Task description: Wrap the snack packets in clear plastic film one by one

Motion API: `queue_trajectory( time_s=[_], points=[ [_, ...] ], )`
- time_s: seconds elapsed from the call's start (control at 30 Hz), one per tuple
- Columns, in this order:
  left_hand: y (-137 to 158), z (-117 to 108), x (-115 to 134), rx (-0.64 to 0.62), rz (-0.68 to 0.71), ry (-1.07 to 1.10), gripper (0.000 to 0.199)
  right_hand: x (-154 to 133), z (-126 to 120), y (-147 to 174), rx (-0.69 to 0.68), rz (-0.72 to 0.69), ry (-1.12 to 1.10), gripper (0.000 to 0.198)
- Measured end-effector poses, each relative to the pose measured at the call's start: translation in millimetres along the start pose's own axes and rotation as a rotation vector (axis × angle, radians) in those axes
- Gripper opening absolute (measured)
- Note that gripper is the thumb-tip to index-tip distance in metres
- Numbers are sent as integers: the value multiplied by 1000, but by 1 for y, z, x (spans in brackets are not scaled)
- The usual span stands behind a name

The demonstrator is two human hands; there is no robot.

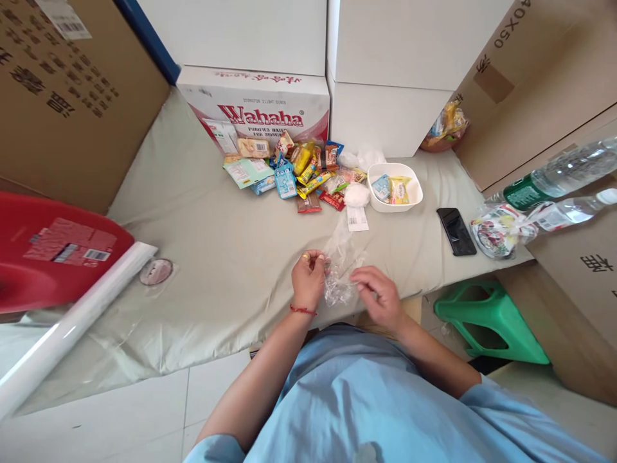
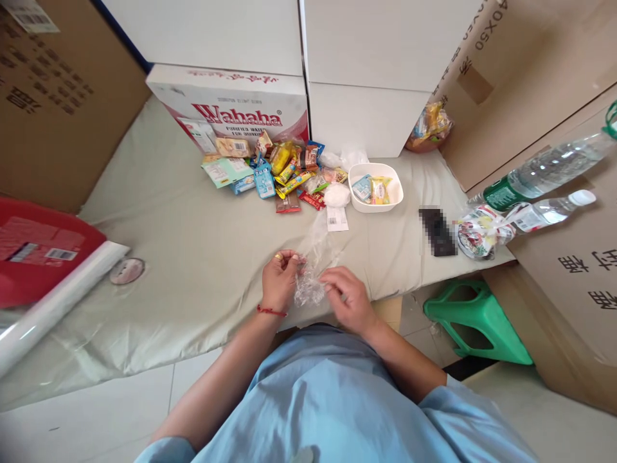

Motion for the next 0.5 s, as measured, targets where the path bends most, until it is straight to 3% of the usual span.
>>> queue_trajectory(
  time_s=[0.07, 0.13, 0.23, 0.3, 0.4, 0.5],
  points=[
    [3, -3, 1, 30, 12, 51, 24, 32, -27, -7, 202, 279, 41, 32],
    [9, -1, 5, 14, 31, 96, 28, 58, -37, -12, 298, 433, 108, 40],
    [20, 7, 11, -78, 27, 155, 36, 75, -20, -25, 229, 482, 165, 53],
    [22, 5, 13, -118, -5, 203, 40, 76, 1, -33, 134, 498, 98, 47],
    [10, -21, 14, -20, -51, 256, 40, 72, 19, -45, 124, 583, -165, 32],
    [-12, -62, 11, 148, -88, 192, 34, 78, 23, -57, 185, 730, -392, 36]
  ],
)
Point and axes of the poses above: each hand's wrist, its own y-axis away from the middle knuckle, its own z-axis out of the palm, x = y × z, the point moved 8 cm from there along -y, towards the middle knuckle, and after that the axes turned 15 degrees about x, right-handed, at the moved point
